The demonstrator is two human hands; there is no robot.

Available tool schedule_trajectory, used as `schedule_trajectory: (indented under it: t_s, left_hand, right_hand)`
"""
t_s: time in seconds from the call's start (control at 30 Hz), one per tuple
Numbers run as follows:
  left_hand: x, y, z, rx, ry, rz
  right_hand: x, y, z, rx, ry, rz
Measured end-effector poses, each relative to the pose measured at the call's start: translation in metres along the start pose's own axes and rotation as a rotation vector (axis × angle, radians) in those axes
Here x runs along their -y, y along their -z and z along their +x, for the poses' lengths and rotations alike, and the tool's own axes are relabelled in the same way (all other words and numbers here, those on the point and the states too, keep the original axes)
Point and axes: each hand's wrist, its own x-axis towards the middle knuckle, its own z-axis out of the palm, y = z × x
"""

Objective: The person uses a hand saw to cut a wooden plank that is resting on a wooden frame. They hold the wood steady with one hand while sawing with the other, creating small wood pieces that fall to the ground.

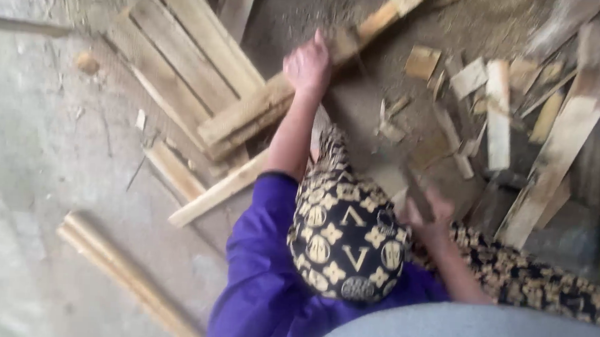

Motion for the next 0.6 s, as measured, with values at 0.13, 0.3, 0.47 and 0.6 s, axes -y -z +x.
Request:
schedule_trajectory:
  t_s: [0.13,0.3,0.47,0.6]
  left_hand:
    - [-0.001,-0.003,0.000,-0.080,-0.091,-0.014]
    - [-0.010,0.016,-0.004,-0.019,-0.056,-0.004]
    - [-0.005,0.007,-0.007,-0.014,-0.068,-0.026]
    - [-0.003,0.003,-0.006,-0.050,-0.084,-0.010]
  right_hand:
    - [0.047,0.007,0.082,0.049,-0.432,0.139]
    - [0.016,-0.006,0.121,0.079,-0.274,0.249]
    - [0.007,0.039,0.046,-0.112,-0.033,-0.031]
    - [0.023,0.056,0.027,-0.261,-0.150,0.006]
